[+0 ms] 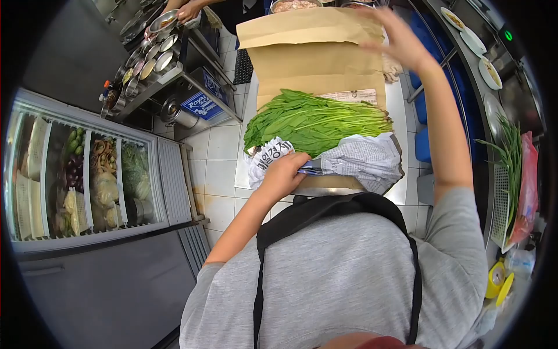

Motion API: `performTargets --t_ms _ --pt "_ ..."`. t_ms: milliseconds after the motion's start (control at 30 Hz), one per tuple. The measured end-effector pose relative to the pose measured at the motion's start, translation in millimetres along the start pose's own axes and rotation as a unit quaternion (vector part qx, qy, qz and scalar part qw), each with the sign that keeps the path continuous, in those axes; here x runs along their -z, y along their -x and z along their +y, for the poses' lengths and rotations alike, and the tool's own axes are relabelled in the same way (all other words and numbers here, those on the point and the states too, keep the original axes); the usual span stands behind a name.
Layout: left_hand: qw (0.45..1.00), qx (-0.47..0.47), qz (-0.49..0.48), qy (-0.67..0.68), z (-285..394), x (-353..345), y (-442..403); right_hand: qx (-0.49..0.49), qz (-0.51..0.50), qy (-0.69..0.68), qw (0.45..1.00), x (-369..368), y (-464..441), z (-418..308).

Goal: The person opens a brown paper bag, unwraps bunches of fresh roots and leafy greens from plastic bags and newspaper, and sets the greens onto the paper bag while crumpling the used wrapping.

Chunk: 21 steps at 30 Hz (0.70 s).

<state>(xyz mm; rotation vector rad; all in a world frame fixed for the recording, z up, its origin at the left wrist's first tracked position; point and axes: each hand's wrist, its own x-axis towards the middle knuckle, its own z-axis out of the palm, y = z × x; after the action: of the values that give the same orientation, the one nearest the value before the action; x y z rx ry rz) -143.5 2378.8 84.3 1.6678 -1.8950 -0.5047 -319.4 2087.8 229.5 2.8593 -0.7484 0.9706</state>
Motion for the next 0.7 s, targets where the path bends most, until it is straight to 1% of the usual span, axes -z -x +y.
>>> performTargets --t_ms 33,67,100,133,200,233,267,367,400,500,533,633,667,700 --pt "1.0 0.0 -0.001 0.001 -0.1 1.8 -0.7 -0.022 -0.087 -0.169 0.981 10.8 24.1 -21.7" --pt "1.0 0.01 -0.013 0.015 -0.5 4.1 -3.1 -0.028 -0.231 -0.219 0.947 23.8 45.8 -46.8" --pt "0.999 0.019 -0.025 0.03 2.0 7.9 -4.7 0.024 -0.32 -0.277 0.906 28.5 71.5 -63.0" --pt "0.998 0.035 -0.045 0.041 5.5 13.0 -7.1 0.033 -0.329 -0.261 0.907 28.3 96.1 -81.3" --pt "0.998 0.033 -0.04 0.043 6.9 15.5 -6.6 0.04 -0.333 -0.241 0.911 16.2 139.2 -113.5" --pt "0.998 0.032 -0.036 0.048 7.6 16.1 -7.6 0.027 -0.267 -0.159 0.95 4.6 159.3 -126.7" --pt "0.997 0.035 -0.039 0.049 7.5 17.1 -8.3 0.013 -0.201 -0.075 0.977 -5.4 173.8 -133.5" --pt "0.996 0.023 -0.052 0.063 3.3 20.1 -15.4 -0.019 -0.173 -0.098 0.98 -28.6 186.3 -113.4" --pt "0.997 0.009 -0.041 0.059 4.6 20.9 -16.9 -0.047 -0.181 -0.15 0.971 -23.0 180.6 -111.1" --pt "0.997 0.025 -0.033 0.071 8.0 26.9 -18.5 -0.058 -0.194 -0.172 0.964 -25.8 171.0 -101.8" --pt "0.998 0.018 -0.023 0.054 12.0 30.3 -20.1 -0.046 -0.177 -0.178 0.967 -22.8 167.3 -102.3" --pt "0.999 0.024 0.004 0.045 16.0 41.0 -34.0 -0.049 -0.145 -0.162 0.975 -20.7 152.4 -96.4" --pt "0.999 0.003 0.021 0.041 13.0 44.5 -44.4 -0.052 -0.166 -0.168 0.97 -20.9 144.7 -87.1" --pt "0.999 0.004 0.023 0.04 13.6 48.6 -53.4 -0.05 -0.166 -0.169 0.97 -18.3 140.3 -88.0"
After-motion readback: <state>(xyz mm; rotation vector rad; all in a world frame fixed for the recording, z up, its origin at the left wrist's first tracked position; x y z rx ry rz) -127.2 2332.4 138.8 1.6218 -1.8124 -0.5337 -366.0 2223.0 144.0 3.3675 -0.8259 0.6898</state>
